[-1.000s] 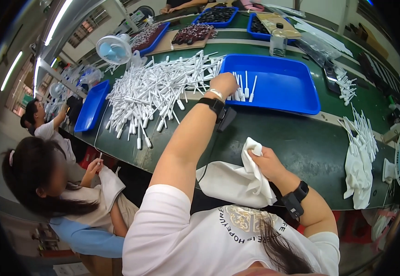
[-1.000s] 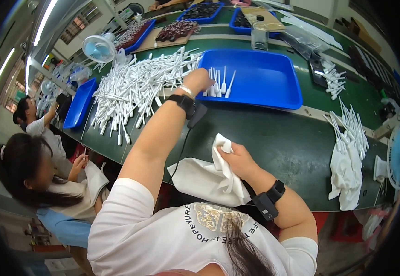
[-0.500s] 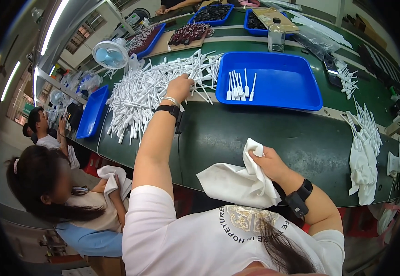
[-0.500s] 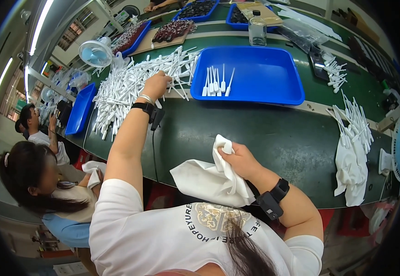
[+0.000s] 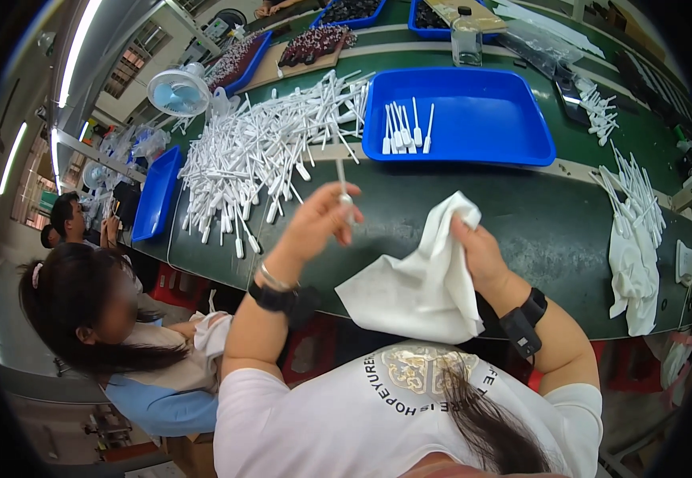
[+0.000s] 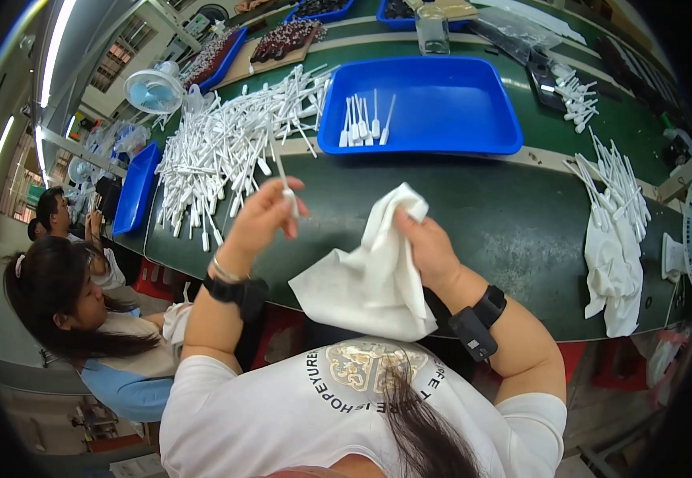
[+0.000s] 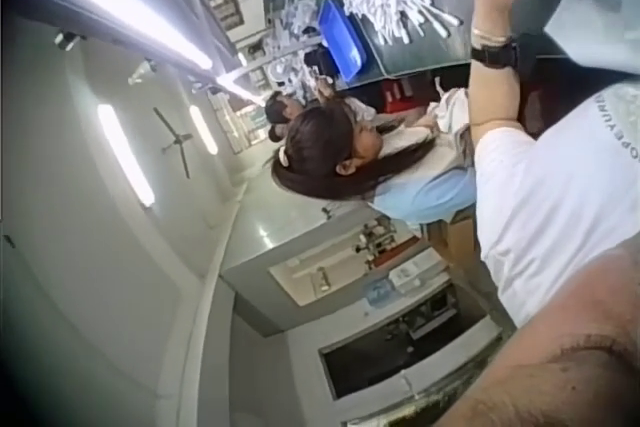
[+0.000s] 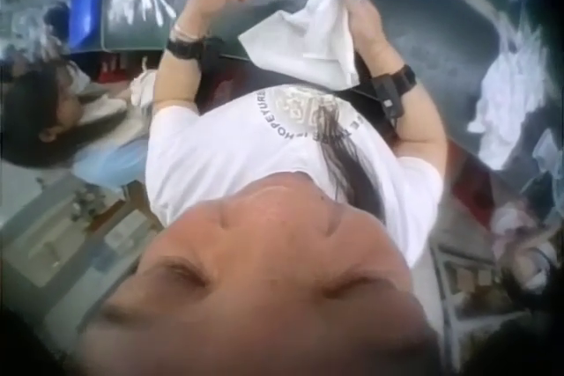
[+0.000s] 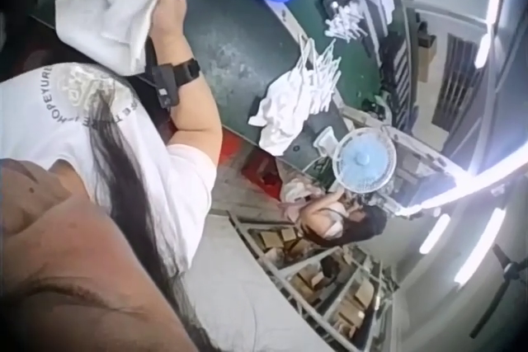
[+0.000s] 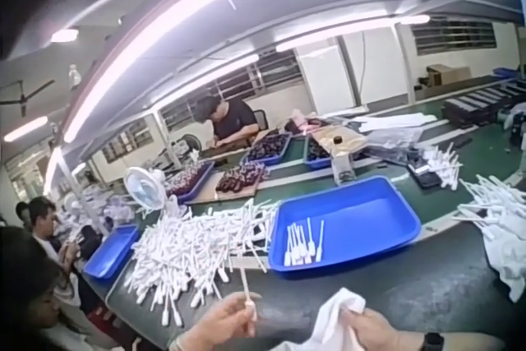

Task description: The person picks up a swab from a pile, wipes it with a cloth, and places it into a blue tray, repeating the process.

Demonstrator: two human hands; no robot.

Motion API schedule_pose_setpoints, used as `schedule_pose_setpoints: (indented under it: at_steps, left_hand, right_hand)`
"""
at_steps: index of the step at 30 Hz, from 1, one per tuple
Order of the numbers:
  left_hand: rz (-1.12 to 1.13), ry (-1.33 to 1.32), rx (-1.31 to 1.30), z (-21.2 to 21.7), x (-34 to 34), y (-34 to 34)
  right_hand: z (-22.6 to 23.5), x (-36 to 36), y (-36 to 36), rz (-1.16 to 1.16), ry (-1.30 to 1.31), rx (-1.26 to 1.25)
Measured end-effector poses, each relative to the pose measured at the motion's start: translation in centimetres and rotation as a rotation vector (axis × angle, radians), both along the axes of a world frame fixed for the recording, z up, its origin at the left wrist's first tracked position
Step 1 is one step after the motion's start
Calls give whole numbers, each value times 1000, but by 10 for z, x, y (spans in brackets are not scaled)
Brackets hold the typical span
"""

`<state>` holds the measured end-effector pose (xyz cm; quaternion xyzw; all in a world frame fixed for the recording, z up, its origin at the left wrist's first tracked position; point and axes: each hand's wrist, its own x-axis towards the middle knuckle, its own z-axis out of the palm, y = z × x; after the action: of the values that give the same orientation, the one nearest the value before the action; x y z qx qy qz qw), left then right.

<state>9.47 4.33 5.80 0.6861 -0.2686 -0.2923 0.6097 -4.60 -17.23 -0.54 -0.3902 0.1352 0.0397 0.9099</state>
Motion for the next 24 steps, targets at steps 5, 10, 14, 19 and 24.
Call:
schedule_pose_setpoints:
  at_steps: [5,10,14,19,24]
  left_hand:
    - [-107,275,-167,-24,-65,-15]
    - [-34,442,-250,-37,-76,-25]
    - [73,287,-304,-36,-62,-28]
    - [56,209,-284,-40,-77,-43]
    - [9,304,-275,-59,-91,-50]
  right_hand:
    - [7,3,-1,-34,-164,281]
    - [9,-2,-5,43,-285,328]
    - [5,-3,-5,91,-264,267]
    - [7,-6,-3,119,-248,245]
    - [9,-9,0,127,-248,236]
